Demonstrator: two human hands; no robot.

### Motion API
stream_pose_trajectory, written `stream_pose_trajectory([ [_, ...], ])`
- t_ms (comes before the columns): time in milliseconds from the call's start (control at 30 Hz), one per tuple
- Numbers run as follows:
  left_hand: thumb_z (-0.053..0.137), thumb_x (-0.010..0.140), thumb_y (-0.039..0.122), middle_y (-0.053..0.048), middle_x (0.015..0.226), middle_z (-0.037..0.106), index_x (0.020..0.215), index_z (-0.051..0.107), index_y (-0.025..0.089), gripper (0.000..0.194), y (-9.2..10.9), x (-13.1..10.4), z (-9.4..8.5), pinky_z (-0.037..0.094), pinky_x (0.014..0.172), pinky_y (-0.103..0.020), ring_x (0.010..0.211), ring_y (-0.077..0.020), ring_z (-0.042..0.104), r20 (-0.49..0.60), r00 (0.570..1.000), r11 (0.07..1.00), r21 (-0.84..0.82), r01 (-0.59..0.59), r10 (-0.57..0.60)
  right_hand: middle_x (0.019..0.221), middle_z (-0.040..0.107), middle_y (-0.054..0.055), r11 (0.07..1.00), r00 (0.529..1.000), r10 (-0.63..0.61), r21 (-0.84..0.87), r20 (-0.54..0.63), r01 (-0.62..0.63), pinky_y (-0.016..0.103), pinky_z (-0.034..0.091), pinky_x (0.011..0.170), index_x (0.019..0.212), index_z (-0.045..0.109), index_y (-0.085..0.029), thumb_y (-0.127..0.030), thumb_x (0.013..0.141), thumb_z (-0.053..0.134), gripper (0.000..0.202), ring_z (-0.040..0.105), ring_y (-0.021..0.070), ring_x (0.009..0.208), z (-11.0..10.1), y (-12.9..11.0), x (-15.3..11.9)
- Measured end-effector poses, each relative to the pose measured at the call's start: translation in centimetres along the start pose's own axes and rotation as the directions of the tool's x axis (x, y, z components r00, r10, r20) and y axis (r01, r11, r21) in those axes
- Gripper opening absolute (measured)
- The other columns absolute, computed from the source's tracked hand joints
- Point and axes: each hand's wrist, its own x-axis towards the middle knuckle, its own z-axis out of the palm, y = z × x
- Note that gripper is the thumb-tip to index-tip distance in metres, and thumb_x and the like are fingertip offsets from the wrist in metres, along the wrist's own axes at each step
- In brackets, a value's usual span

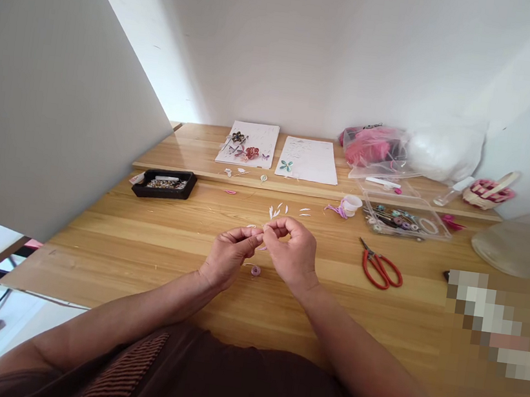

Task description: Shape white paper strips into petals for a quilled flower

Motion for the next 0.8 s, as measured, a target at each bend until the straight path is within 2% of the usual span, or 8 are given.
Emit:
stream_pose_trajectory([
  [67, 0.086, 0.066, 0.038, 0.001, 0.068, 0.061, 0.079, 0.077, 0.015, 0.027, 0.1, -0.1, 0.0, 0.029, 0.055, -0.023, 0.056, -0.0056, 0.037, 0.004, 1.0, 1.0, 0.005, 0.011, -0.011, 0.068, 0.068, 0.0, 0.972, 0.984, -0.179, -0.16, -0.024, 0.173, 0.032, 0.046, 0.071, 0.073, 0.068, -0.022, -0.02, 0.078, 0.067, 0.005, 0.061, 0.0175, 0.068, -0.5, 0.1, 0.1],
  [200, 0.085, 0.067, 0.04, 0.001, 0.068, 0.059, 0.078, 0.075, 0.015, 0.029, 0.5, -0.4, -0.1, 0.027, 0.054, -0.024, 0.055, -0.0054, 0.035, 0.015, 0.999, 0.999, 0.02, 0.039, -0.039, 0.067, 0.067, 0.0, 0.829, 0.887, -0.458, -0.335, 0.05, 0.447, 0.033, 0.045, 0.074, 0.073, 0.066, -0.022, -0.015, 0.08, 0.064, 0.01, 0.058, 0.0185, 0.072, -1.3, 0.2, 0.5],
  [300, 0.083, 0.068, 0.041, 0.002, 0.066, 0.056, 0.078, 0.072, 0.015, 0.03, 1.0, -0.3, -0.4, 0.027, 0.054, -0.024, 0.055, -0.0059, 0.035, 0.029, 0.999, 0.998, 0.06, 0.033, -0.035, 0.065, 0.065, 0.0, 0.751, 0.842, -0.523, -0.396, 0.131, 0.528, 0.035, 0.043, 0.076, 0.07, 0.065, -0.021, -0.013, 0.08, 0.063, 0.013, 0.056, 0.0196, 0.073, -1.7, -0.1, 0.8],
  [400, 0.083, 0.067, 0.041, 0.002, 0.064, 0.055, 0.076, 0.069, 0.014, 0.031, 1.7, 0.0, -0.7, 0.028, 0.054, -0.024, 0.055, -0.0063, 0.037, 0.046, 0.999, 0.994, 0.112, 0.016, -0.021, 0.063, 0.064, 0.0, 0.769, 0.854, -0.478, -0.373, 0.203, 0.519, 0.035, 0.042, 0.076, 0.07, 0.066, -0.021, -0.011, 0.076, 0.063, 0.012, 0.055, 0.0191, 0.072, -2.2, -0.8, 1.1],
  [500, 0.084, 0.064, 0.042, 0.003, 0.061, 0.053, 0.073, 0.067, 0.014, 0.034, 2.5, 0.3, -0.9, 0.028, 0.055, -0.024, 0.056, -0.0067, 0.038, 0.066, 0.998, 0.99, 0.141, -0.003, -0.007, 0.062, 0.063, -0.001, 0.884, 0.904, -0.298, -0.269, 0.307, 0.383, 0.033, 0.043, 0.07, 0.07, 0.067, -0.021, -0.013, 0.074, 0.063, 0.01, 0.055, 0.0167, 0.066, -2.8, -1.4, 1.4],
  [600, 0.085, 0.061, 0.043, 0.003, 0.062, 0.054, 0.072, 0.066, 0.014, 0.037, 2.9, 0.5, -1.0, 0.029, 0.056, -0.024, 0.056, -0.0066, 0.038, 0.088, 0.996, 0.988, 0.157, -0.003, -0.011, 0.062, 0.059, -0.002, 0.994, 0.898, -0.022, -0.085, 0.439, 0.065, 0.029, 0.044, 0.057, 0.075, 0.069, -0.021, -0.021, 0.075, 0.064, 0.004, 0.052, 0.0135, 0.058, -3.1, -1.5, 1.7],
  [700, 0.086, 0.061, 0.043, 0.004, 0.06, 0.052, 0.073, 0.066, 0.014, 0.037, 2.9, 0.7, -1.0, 0.027, 0.054, -0.024, 0.053, -0.0061, 0.037, 0.096, 0.994, 0.989, 0.139, 0.043, -0.057, 0.063, 0.055, -0.003, 0.968, 0.848, 0.144, 0.105, 0.51, -0.228, 0.027, 0.046, 0.053, 0.074, 0.068, -0.02, -0.03, 0.072, 0.07, 0.011, 0.05, 0.0126, 0.058, -3.0, -1.5, 1.8],
  [800, 0.087, 0.061, 0.042, 0.004, 0.06, 0.052, 0.074, 0.066, 0.015, 0.036, 2.4, 0.7, -0.9, 0.027, 0.052, -0.024, 0.052, -0.0056, 0.037, 0.095, 0.992, 0.995, 0.065, 0.076, -0.081, 0.066, 0.056, -0.002, 0.9, 0.848, 0.224, 0.232, 0.479, -0.369, 0.027, 0.045, 0.054, 0.067, 0.066, -0.019, -0.034, 0.066, 0.074, 0.016, 0.05, 0.0125, 0.062, -2.3, -1.5, 1.7],
])
